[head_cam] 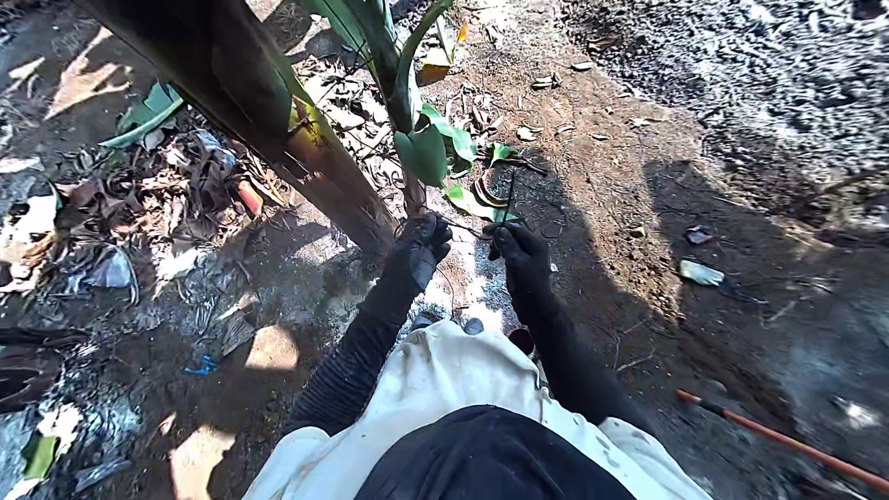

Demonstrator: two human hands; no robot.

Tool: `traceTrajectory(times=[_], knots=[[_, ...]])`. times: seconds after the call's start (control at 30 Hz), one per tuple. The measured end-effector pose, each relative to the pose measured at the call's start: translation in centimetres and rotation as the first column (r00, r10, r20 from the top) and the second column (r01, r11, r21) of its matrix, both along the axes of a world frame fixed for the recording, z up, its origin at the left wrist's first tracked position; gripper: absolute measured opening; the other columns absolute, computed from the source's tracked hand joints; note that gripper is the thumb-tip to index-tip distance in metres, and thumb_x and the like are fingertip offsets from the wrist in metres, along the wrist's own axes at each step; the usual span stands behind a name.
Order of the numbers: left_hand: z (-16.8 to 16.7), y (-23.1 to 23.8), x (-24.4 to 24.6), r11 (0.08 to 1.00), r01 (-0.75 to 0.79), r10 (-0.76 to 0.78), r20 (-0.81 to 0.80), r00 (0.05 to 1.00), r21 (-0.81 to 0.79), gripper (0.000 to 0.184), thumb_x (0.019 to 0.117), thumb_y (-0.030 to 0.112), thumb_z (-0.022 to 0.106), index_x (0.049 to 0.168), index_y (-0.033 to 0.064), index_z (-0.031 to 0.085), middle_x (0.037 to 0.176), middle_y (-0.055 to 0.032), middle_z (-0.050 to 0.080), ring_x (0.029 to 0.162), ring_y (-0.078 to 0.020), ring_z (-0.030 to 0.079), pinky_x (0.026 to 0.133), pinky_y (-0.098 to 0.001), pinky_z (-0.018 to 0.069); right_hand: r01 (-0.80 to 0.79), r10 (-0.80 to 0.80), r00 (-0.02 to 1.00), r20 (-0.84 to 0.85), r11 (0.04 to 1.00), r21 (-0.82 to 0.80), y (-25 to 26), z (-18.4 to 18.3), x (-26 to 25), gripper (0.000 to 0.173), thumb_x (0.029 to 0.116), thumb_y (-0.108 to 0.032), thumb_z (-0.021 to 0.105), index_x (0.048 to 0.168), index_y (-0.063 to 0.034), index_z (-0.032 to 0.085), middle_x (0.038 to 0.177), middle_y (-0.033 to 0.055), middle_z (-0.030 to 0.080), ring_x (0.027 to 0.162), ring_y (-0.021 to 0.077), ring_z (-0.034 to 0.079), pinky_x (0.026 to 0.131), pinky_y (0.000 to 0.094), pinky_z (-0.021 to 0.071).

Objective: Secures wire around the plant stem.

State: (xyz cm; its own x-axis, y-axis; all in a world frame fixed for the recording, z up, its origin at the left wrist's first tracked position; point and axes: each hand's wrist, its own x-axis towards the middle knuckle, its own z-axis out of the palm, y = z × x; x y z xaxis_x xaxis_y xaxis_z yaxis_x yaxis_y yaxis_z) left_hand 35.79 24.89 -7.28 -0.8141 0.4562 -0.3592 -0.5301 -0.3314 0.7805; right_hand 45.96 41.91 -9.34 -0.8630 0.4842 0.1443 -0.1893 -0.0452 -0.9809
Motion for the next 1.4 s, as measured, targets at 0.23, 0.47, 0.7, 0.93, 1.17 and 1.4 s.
traceTrajectory(times=[0.23, 0.47, 0.7, 0.93, 1.17, 1.4], knots=[[-2.4, 4.5, 3.1, 0.990, 0.032, -0.022, 0.073, 0.997, -0.138, 0.023, 0.1072, 0.026, 0.053, 0.126, 0.0121, 0.059, 0.098, -0.0016, 0.064, 0.088, -0.0146, 0.064, 0.082, -0.0336, 0.0563, -0.057, 0.082, 0.995, 0.048, 0.916, -0.397, -0.8, -2.5, 1.5, 0.025, 0.1034, -0.009, 0.055, 0.120, 0.0055, 0.067, 0.093, 0.0117, 0.072, 0.076, 0.0174, 0.070, 0.071, 0.0353, 0.0623], [-4.1, 4.8, 4.3, 0.971, 0.014, -0.001, 0.057, 0.998, -0.240, 0.021, 0.1038, 0.023, 0.059, 0.121, 0.0132, 0.064, 0.086, 0.0017, 0.058, 0.068, -0.0093, 0.053, 0.064, -0.0257, 0.0486, 0.002, 0.042, 0.992, 0.118, 0.935, -0.355, -0.8, -4.5, 3.8, 0.026, 0.1023, -0.009, 0.060, 0.123, 0.0057, 0.064, 0.095, 0.0164, 0.074, 0.077, 0.0238, 0.074, 0.070, 0.0396, 0.0651], [-5.0, 5.5, 6.9, 0.961, 0.079, -0.063, 0.071, 0.996, -0.265, 0.028, 0.1053, 0.024, 0.057, 0.128, 0.0080, 0.062, 0.109, -0.0073, 0.067, 0.087, -0.0157, 0.064, 0.078, -0.0333, 0.0560, 0.074, -0.048, 0.996, 0.078, 0.927, -0.368, -1.5, -6.0, 4.3, 0.021, 0.0949, 0.001, 0.066, 0.114, 0.0084, 0.067, 0.103, 0.0170, 0.074, 0.085, 0.0237, 0.075, 0.079, 0.0401, 0.0652], [-6.3, 5.3, 7.8, 0.973, 0.098, -0.078, 0.101, 0.992, -0.209, 0.026, 0.1062, 0.019, 0.054, 0.126, 0.0040, 0.061, 0.104, -0.0104, 0.068, 0.088, -0.0194, 0.067, 0.080, -0.0380, 0.0583, 0.150, -0.108, 0.984, 0.140, 0.928, -0.342, -2.7, -6.6, 4.8, 0.017, 0.0965, -0.004, 0.067, 0.110, 0.0057, 0.072, 0.093, 0.0120, 0.076, 0.079, 0.0172, 0.074, 0.076, 0.0359, 0.0644], [-6.0, 5.2, 8.3, 0.955, 0.047, -0.067, -0.059, 0.996, -0.293, 0.019, 0.1031, 0.012, 0.059, 0.116, 0.0011, 0.068, 0.102, -0.0088, 0.070, 0.086, -0.0158, 0.066, 0.077, -0.0331, 0.0571, 0.173, -0.145, 0.984, 0.105, 0.918, -0.356, -2.5, -6.1, 5.5, 0.027, 0.1012, -0.008, 0.062, 0.124, 0.0058, 0.067, 0.092, 0.0119, 0.075, 0.074, 0.0184, 0.073, 0.071, 0.0368, 0.0652], [-5.6, 4.9, 8.8, 0.935, 0.068, -0.134, -0.171, 0.976, -0.347, 0.019, 0.1017, 0.016, 0.063, 0.115, 0.0043, 0.071, 0.102, -0.0060, 0.071, 0.085, -0.0133, 0.065, 0.075, -0.0315, 0.0558, 0.144, -0.112, 0.989, 0.097, 0.886, -0.441, -2.1, -5.7, 6.2, 0.020, 0.1014, -0.007, 0.060, 0.117, 0.0031, 0.068, 0.093, 0.0092, 0.074, 0.075, 0.0161, 0.072, 0.070, 0.0336, 0.0637]])
